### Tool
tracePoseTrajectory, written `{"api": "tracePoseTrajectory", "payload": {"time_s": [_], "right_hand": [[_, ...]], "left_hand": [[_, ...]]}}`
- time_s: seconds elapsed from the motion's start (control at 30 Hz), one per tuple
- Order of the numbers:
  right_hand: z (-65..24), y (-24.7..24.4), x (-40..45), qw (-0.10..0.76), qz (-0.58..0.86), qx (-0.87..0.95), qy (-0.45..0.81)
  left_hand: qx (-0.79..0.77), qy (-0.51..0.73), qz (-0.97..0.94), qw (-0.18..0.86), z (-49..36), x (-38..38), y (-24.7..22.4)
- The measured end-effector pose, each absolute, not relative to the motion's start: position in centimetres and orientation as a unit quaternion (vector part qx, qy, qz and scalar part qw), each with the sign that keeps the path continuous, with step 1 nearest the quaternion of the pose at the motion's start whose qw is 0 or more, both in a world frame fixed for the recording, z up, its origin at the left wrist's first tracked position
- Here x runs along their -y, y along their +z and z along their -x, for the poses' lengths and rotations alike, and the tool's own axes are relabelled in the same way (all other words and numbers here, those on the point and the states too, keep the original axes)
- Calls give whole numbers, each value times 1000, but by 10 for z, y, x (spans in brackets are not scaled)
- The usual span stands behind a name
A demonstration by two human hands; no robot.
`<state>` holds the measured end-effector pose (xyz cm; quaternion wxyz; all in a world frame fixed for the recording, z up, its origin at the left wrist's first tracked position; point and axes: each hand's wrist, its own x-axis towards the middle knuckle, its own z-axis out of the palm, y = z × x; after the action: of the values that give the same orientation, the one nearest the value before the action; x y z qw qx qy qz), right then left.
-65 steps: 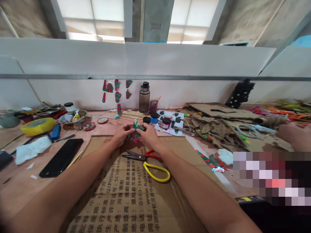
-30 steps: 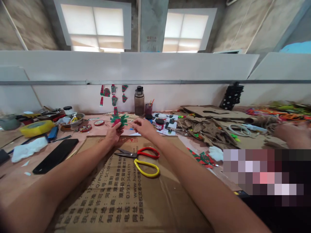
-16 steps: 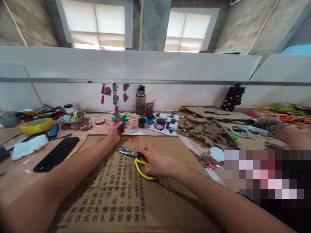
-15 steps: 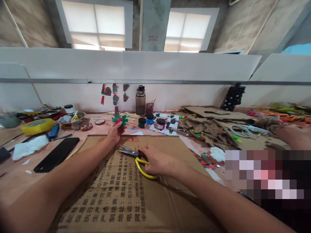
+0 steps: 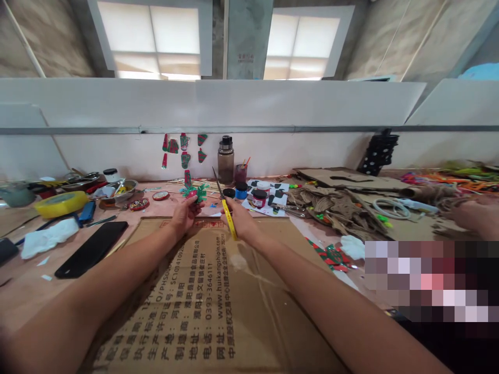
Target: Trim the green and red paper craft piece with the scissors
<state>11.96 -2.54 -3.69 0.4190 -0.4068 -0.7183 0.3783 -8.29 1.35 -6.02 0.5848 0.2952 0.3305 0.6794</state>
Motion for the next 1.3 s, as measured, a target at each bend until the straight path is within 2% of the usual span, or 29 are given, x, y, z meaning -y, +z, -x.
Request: {"api": "tracePoseTrajectory", "payload": {"time_s": [0.1,0.3,0.63,0.97,1.3], "right_hand": [[-115,-47,23,423,432,649,462],[-126,-39,33,433,413,639,483],[-144,-33,34,449,426,717,322],[-148,-30,33,349,463,799,160],[-144,-26,45,402,432,783,196]], "left_hand": [[-336,665,-294,598,81,-11,-57],[-316,656,-322,605,76,-8,-55],[-306,676,-323,587,66,0,-49],[-395,661,-304,561,69,-6,-57],[-376,646,-357,560,67,1,-62]]}}
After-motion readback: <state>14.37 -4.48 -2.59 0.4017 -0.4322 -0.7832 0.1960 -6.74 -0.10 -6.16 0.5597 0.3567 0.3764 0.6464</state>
